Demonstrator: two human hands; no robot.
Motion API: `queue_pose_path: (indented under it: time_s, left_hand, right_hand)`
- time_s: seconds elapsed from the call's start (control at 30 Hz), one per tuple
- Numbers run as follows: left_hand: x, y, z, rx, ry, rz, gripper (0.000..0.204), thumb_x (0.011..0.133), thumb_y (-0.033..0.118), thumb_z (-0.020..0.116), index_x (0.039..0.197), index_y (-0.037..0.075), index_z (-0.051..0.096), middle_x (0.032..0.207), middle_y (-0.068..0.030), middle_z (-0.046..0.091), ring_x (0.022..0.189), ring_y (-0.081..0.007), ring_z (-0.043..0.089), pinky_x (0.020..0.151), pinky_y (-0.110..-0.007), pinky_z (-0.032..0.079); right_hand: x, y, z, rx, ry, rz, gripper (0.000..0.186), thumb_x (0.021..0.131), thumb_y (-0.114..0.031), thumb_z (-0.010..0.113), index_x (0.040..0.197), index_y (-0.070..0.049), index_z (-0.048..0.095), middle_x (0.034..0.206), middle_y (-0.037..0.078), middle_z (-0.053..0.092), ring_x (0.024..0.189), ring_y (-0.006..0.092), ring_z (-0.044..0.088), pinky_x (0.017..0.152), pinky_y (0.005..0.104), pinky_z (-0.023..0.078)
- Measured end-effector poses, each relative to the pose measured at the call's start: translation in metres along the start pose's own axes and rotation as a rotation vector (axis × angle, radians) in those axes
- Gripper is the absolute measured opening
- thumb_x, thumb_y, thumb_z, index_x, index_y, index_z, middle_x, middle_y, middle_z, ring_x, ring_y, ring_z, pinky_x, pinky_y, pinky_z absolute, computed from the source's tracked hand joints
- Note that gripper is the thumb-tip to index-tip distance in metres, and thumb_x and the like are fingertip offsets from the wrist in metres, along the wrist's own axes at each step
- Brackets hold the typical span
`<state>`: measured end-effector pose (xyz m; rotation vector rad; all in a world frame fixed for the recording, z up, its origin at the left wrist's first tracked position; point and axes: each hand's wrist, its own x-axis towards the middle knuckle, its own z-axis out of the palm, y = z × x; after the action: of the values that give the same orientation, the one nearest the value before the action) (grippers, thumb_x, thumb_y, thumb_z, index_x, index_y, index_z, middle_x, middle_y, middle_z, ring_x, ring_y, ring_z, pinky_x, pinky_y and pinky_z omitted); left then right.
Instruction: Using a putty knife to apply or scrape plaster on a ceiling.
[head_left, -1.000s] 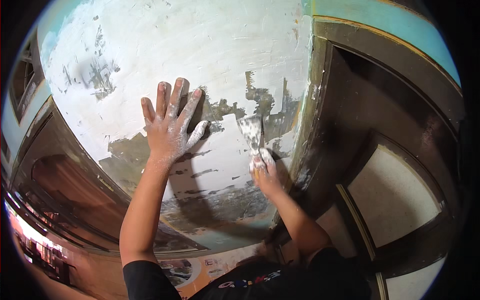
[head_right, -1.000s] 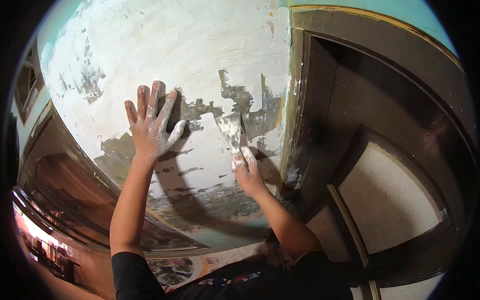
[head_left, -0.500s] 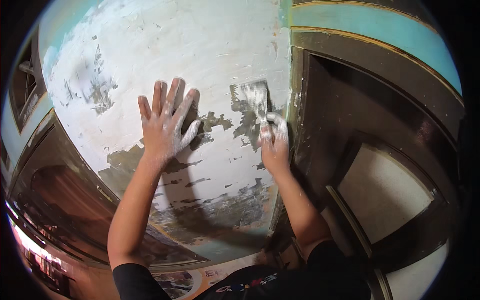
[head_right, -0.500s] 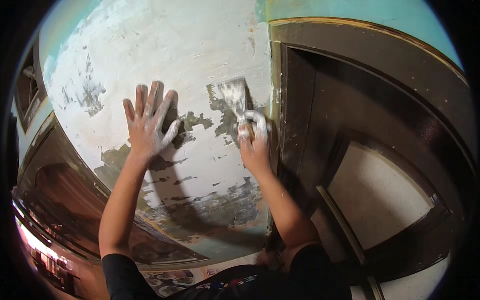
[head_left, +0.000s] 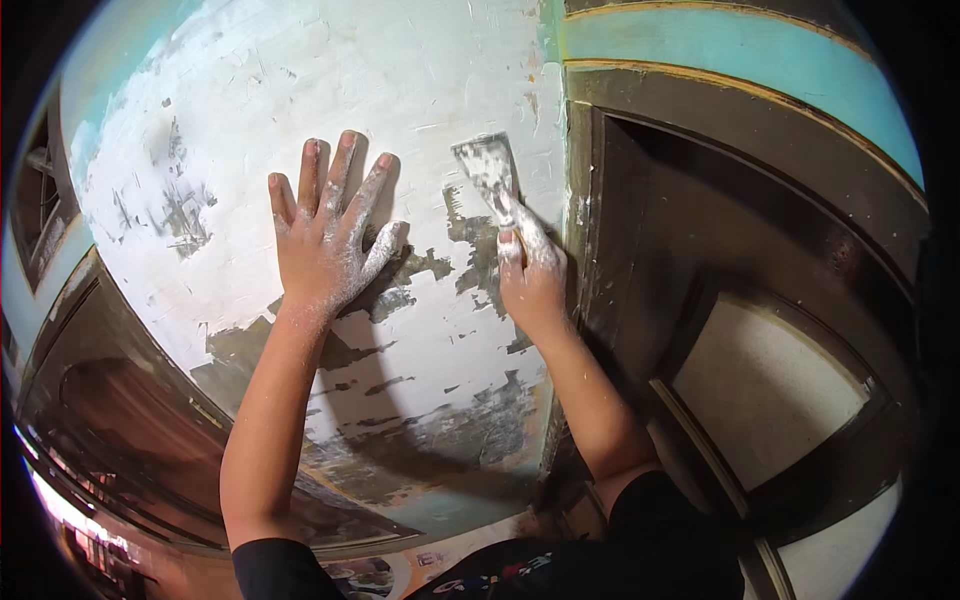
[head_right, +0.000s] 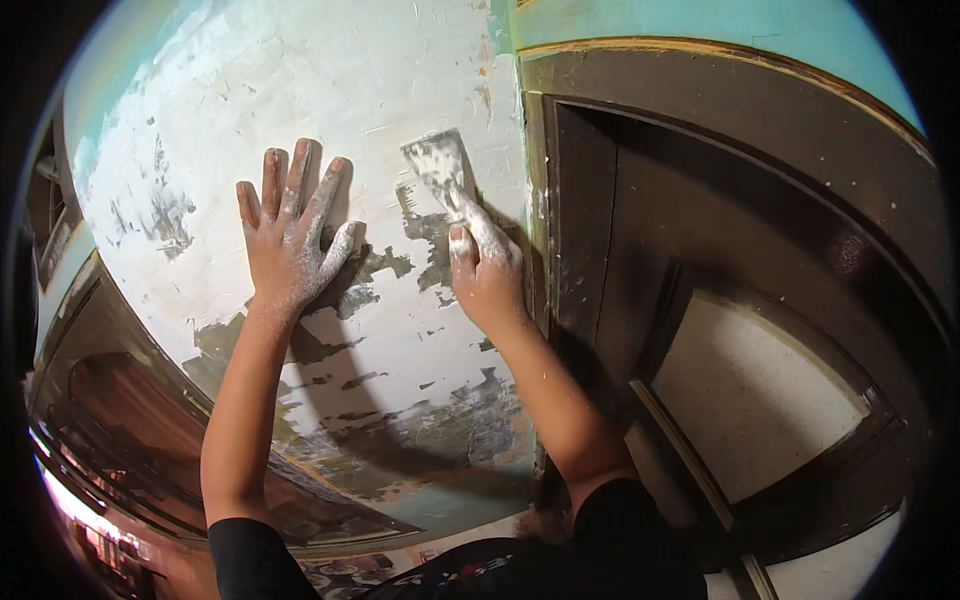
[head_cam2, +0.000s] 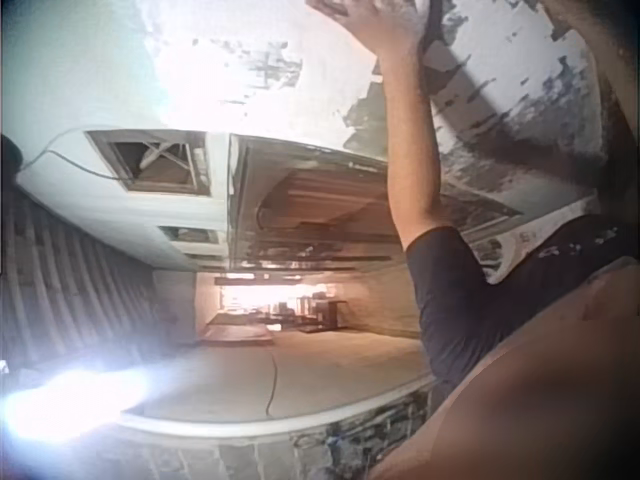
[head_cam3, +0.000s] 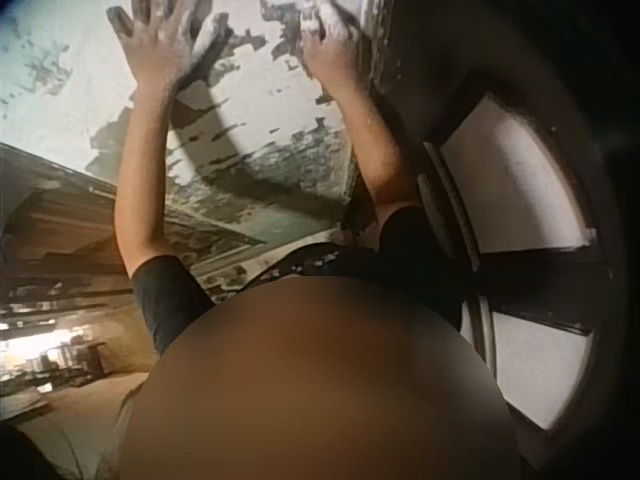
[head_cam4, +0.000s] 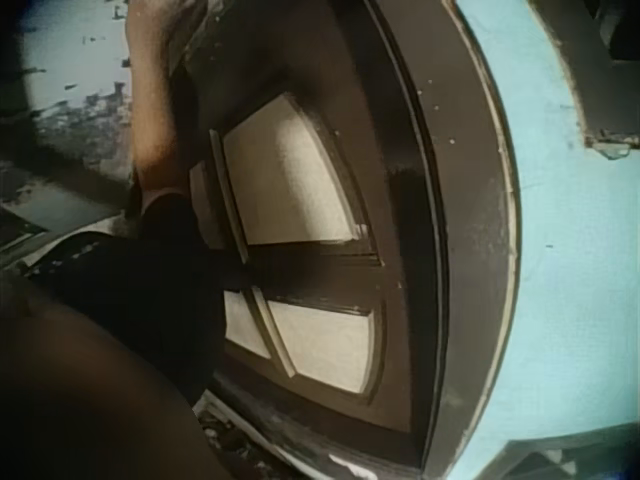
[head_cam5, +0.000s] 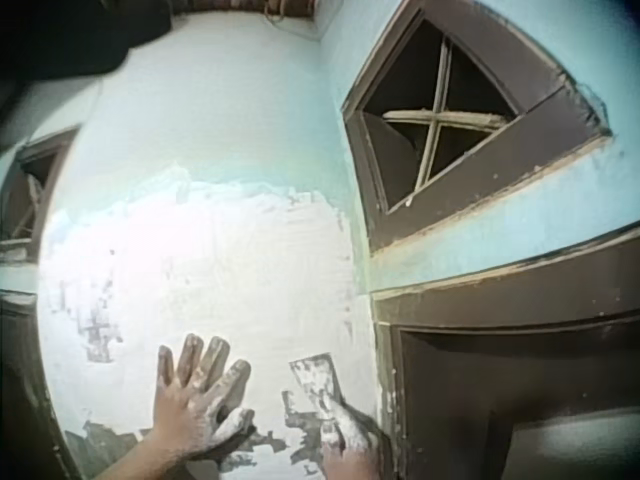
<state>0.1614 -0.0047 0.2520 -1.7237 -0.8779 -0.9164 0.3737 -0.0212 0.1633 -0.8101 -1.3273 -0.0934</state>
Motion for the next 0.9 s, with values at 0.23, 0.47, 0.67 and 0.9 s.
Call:
queue_pose_path:
  time_s: [0.23, 0.47, 0.67, 0.9]
  left_hand:
    - [-0.004, 0.003, 0.007, -0.012, 0.014, -0.010, 0.063, 0.074, 0.044, 0.065, 0.133, 0.031, 0.046, 0.148, -0.0014, 0.029, 0.139, -0.0267, 0.019, 0.109, -0.055, 0.009]
    - [-0.007, -0.003, 0.005, 0.003, 0.017, -0.006, 0.063, 0.075, 0.045, 0.064, 0.134, 0.032, 0.045, 0.149, 0.0003, 0.028, 0.139, -0.0256, 0.018, 0.107, -0.057, 0.012]
    - [-0.005, 0.000, 0.005, -0.011, 0.002, -0.019, 0.062, 0.076, 0.047, 0.062, 0.134, 0.032, 0.045, 0.149, 0.0016, 0.026, 0.140, -0.0246, 0.017, 0.108, -0.058, 0.012]
    - [-0.001, -0.007, -0.003, -0.026, -0.010, 0.008, 0.062, 0.075, 0.045, 0.064, 0.133, 0.032, 0.046, 0.149, 0.0003, 0.027, 0.139, -0.0250, 0.019, 0.106, -0.058, 0.016]
  right_hand:
    - [0.002, 0.005, 0.011, -0.009, 0.052, -0.165, 0.032, 0.087, -0.005, 0.053, 0.118, 0.000, 0.054, 0.103, 0.021, 0.062, 0.089, 0.0310, 0.063, 0.078, 0.0345, 0.049]
    - [-0.024, 0.008, 0.015, -0.002, -0.041, -0.114, 0.036, 0.087, -0.004, 0.051, 0.123, -0.002, 0.051, 0.111, 0.022, 0.059, 0.096, 0.0339, 0.060, 0.081, 0.0351, 0.048]
    - [0.009, -0.001, 0.023, 0.024, -0.045, -0.133, 0.037, 0.087, -0.007, 0.053, 0.124, -0.006, 0.052, 0.098, 0.020, 0.060, 0.085, 0.0348, 0.060, 0.074, 0.0402, 0.049]
    - [-0.017, -0.002, 0.022, 0.002, -0.027, -0.103, 0.037, 0.087, -0.007, 0.053, 0.124, -0.007, 0.052, 0.105, 0.021, 0.060, 0.092, 0.0367, 0.060, 0.079, 0.0394, 0.049]
